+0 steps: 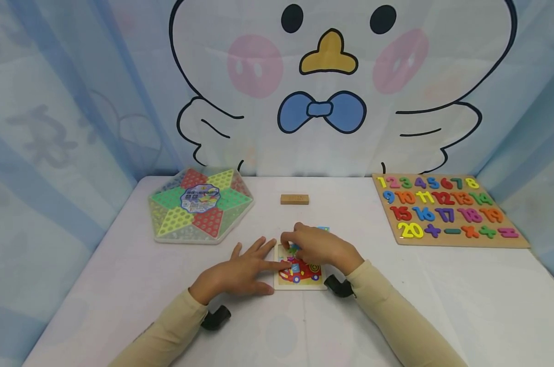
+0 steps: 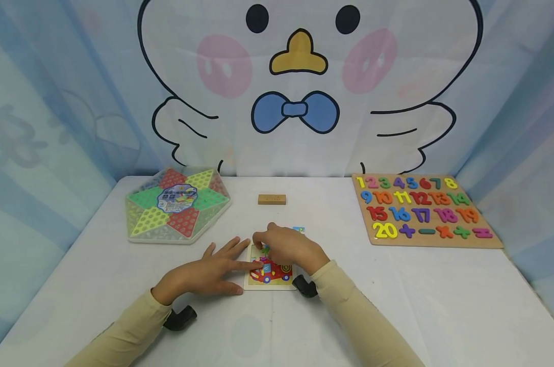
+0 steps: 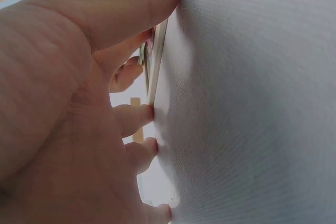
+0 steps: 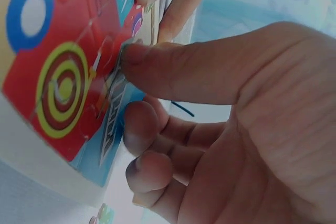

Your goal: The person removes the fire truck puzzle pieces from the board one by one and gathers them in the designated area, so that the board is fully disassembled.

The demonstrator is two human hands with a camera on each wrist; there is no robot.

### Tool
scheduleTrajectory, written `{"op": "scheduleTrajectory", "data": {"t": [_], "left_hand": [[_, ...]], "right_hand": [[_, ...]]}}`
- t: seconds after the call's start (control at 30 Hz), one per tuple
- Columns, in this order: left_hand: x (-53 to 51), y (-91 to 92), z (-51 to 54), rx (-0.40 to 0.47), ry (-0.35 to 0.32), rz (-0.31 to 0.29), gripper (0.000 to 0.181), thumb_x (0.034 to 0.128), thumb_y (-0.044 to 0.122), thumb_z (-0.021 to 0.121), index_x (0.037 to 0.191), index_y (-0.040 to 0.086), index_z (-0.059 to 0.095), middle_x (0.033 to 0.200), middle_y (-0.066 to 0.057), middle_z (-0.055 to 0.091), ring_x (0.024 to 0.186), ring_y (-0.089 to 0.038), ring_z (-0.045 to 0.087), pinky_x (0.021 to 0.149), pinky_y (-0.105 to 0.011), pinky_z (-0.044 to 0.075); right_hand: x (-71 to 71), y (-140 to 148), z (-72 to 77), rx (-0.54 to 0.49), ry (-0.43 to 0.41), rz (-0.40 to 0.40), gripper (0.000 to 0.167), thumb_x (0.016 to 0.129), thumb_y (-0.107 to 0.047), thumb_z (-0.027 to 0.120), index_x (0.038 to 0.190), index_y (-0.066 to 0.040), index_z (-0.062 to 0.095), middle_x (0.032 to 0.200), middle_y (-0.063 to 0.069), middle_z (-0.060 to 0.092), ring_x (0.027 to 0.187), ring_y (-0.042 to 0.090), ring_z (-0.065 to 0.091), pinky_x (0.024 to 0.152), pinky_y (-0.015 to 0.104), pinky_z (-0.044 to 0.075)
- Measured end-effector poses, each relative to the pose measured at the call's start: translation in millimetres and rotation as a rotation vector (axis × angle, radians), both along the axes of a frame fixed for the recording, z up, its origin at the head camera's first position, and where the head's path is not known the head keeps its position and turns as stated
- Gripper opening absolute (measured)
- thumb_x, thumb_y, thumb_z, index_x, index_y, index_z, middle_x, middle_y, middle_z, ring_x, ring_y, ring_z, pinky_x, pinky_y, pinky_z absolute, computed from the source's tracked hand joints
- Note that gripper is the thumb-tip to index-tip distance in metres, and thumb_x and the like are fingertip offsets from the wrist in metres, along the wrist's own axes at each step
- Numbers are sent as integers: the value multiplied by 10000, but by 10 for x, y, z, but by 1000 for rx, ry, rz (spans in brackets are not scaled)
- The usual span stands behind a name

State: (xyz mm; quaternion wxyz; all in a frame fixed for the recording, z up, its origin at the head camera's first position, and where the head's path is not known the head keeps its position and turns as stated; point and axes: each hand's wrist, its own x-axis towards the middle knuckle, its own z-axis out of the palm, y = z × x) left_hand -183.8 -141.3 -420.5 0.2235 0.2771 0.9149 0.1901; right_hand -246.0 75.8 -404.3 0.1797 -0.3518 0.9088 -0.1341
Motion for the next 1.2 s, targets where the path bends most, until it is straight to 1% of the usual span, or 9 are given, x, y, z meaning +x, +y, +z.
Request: {"op": "scheduleTrajectory", "data": {"t": [0.1, 0.2, 0.37, 0.47, 0.57, 0.83, 1.0, 1.2], "left_hand": [[0, 3, -1, -2, -1, 4, 584, 954, 361, 723, 1505, 338, 529, 1704, -125, 130, 1564, -378, 20, 1125, -768, 22], [4, 6, 6, -3, -4, 6, 583, 955, 359, 723, 1504, 337, 529, 1704, -125, 131, 1564, -377, 20, 1127, -765, 22], [9, 12, 19, -2, -6, 6, 579, 957, 353, 723, 1503, 332, 533, 1703, -131, 132, 1563, -382, 24, 1127, -765, 26], [9, 14, 21, -4, -5, 8, 571, 958, 349, 722, 1499, 337, 537, 1704, -127, 131, 1564, -378, 24, 1130, -762, 27], [8, 15, 20, -8, -6, 11, 568, 959, 351, 720, 1498, 343, 537, 1706, -120, 128, 1565, -370, 20, 1135, -756, 25], [6, 3, 1, 3, -3, 6, 578, 958, 366, 718, 1504, 333, 531, 1705, -131, 122, 1563, -379, 19, 1130, -762, 24], [3, -1, -6, 7, -1, 3, 580, 958, 369, 718, 1506, 330, 529, 1706, -128, 119, 1563, -381, 20, 1128, -763, 23], [5, 4, -2, -1, -8, 9, 576, 959, 366, 718, 1503, 343, 530, 1707, -119, 122, 1565, -371, 16, 1132, -759, 19]], "right_hand": [[25, -9, 14, 8, 16, -7, 253, 918, 0, 709, 1086, -182, 657, 962, 57, 558, 692, 185, 562, 654, 315, 494], [25, -14, 5, 18, 21, -10, 250, 921, -11, 714, 1099, -176, 656, 961, 47, 560, 700, 183, 563, 664, 315, 501], [0, -17, -15, 19, 4, -29, 243, 924, -42, 734, 1137, -125, 652, 1005, 45, 582, 770, 177, 572, 751, 336, 540], [-13, -16, -17, 14, 8, -33, 229, 921, -62, 751, 1125, -89, 651, 1026, 50, 594, 809, 172, 575, 803, 352, 552], [-21, -14, -12, 19, 20, -35, 215, 920, -81, 761, 1108, -80, 656, 1024, 51, 596, 821, 170, 574, 822, 359, 553], [-12, -3, -1, 44, 44, -41, 223, 911, -118, 780, 1106, -133, 673, 976, 45, 596, 768, 181, 568, 737, 343, 547], [-13, 10, 4, 57, 65, -32, 226, 908, -137, 787, 1098, -161, 667, 950, 26, 606, 772, 180, 556, 735, 358, 530], [-38, 36, 9, 38, 50, -20, 223, 915, -134, 779, 1096, -158, 651, 932, 10, 592, 781, 182, 549, 740, 363, 515]]}}
